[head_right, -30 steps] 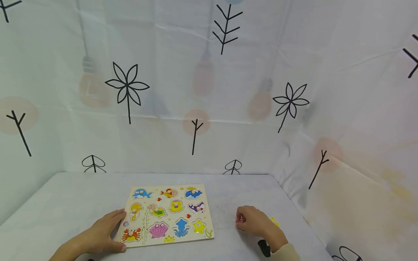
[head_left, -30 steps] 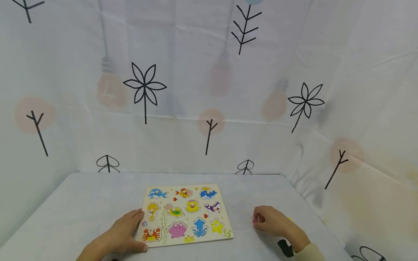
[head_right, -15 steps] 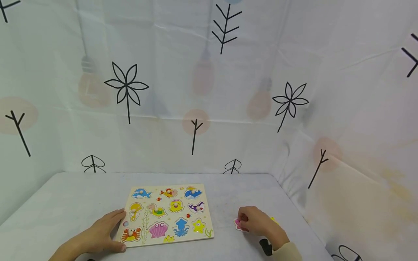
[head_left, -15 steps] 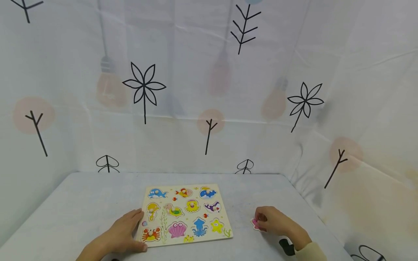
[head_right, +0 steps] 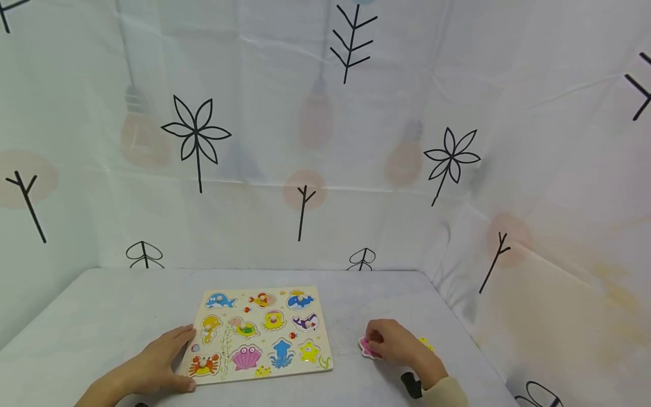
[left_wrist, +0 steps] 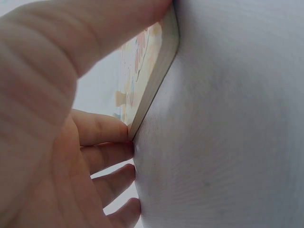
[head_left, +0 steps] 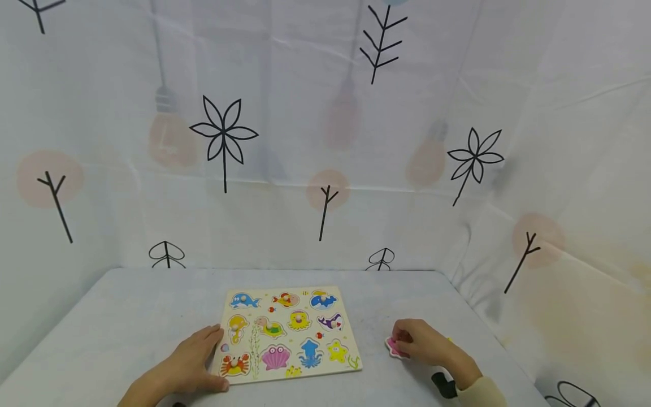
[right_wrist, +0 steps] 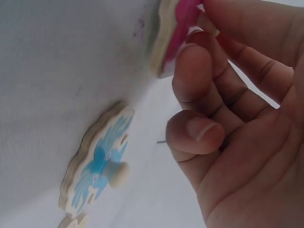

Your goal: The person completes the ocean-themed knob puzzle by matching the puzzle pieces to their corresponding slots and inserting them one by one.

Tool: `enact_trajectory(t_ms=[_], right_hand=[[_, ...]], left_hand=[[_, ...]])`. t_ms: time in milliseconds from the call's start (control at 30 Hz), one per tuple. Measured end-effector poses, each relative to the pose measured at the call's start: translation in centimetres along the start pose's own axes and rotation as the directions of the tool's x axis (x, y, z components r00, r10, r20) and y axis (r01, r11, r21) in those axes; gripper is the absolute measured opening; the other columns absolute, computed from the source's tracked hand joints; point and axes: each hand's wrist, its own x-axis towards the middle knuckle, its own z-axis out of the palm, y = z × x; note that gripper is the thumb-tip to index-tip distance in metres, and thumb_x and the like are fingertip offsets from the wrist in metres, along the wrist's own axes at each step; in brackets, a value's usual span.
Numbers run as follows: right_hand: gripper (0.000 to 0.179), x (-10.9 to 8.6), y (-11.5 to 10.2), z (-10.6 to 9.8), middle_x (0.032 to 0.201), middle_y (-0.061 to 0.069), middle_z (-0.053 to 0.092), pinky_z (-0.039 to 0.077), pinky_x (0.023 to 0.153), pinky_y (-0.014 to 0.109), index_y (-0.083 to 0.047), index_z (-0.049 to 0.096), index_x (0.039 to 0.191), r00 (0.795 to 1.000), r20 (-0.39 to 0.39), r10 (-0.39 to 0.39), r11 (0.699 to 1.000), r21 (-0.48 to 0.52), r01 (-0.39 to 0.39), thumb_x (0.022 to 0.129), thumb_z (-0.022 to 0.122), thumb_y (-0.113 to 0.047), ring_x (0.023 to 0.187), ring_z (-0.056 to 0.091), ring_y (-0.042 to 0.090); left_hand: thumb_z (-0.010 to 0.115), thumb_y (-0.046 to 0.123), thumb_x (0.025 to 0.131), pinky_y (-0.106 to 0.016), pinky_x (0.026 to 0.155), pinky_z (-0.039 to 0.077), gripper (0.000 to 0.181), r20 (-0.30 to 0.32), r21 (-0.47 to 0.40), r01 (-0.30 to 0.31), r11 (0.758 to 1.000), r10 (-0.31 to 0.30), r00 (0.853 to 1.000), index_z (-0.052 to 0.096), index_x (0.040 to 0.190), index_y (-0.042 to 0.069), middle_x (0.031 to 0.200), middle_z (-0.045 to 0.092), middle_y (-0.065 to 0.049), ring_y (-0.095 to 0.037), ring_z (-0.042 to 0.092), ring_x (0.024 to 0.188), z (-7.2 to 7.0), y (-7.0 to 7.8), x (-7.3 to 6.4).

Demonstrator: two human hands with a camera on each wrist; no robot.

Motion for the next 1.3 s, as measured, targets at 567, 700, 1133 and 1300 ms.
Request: enact_trajectory(t_ms=[567,700,1133,1300], right_hand=[[0.01,2.0,-2.7,0.8,0.07,-0.009,0.055,0.044,0.051,0.023,-0.019,0.061,0.081,0.995,0.061,0.084,0.996,0.031,-0.086,0.088,0.069,-0.018,0.064,0.05,0.006],[0.009,2.8,-4.0,1.1,0.071,-0.008,0.055,0.044,0.052,0.023,-0.019,0.062,0.083,0.993,0.067,0.092,0.995,0.032,-0.095,0.088,0.069,-0.02,0.065,0.05,0.009],[0.008,6.1,-7.8,3.3,0.072,-0.01,0.056,0.048,0.055,0.02,-0.024,0.063,0.084,0.993,0.116,0.026,0.999,0.033,-0.03,0.088,0.069,-0.023,0.066,0.052,0.006],[0.006,7.5,-9.5,3.9,0.074,-0.01,0.057,0.049,0.059,0.02,-0.025,0.064,0.086,0.991,0.137,0.001,1.0,0.017,-0.004,0.088,0.069,-0.024,0.069,0.053,0.006]], left_hand=[[0.086,0.054,0.056,-0.064,0.107,0.026,0.11,-0.013,0.006,0.006,1.0,-0.005,1.0,0.044,0.137,-0.005,0.144,0.036,-0.027,-0.048,0.03,0.133,0.0,-0.3,0.1],[0.086,0.054,0.056,-0.064,0.107,0.026,0.11,-0.011,0.004,0.006,1.0,-0.005,1.0,0.044,0.138,-0.005,0.144,0.036,-0.027,-0.047,0.03,0.133,0.0,-0.3,0.1],[0.086,0.055,0.055,-0.064,0.107,0.025,0.112,-0.005,0.003,0.008,1.0,-0.008,1.0,0.043,0.138,-0.006,0.145,0.034,-0.029,-0.048,0.029,0.133,0.1,-0.2,0.2],[0.086,0.056,0.055,-0.064,0.107,0.025,0.112,-0.004,0.003,0.001,1.0,-0.001,1.0,0.043,0.138,-0.006,0.145,0.034,-0.029,-0.048,0.029,0.133,0.1,-0.2,0.2]])
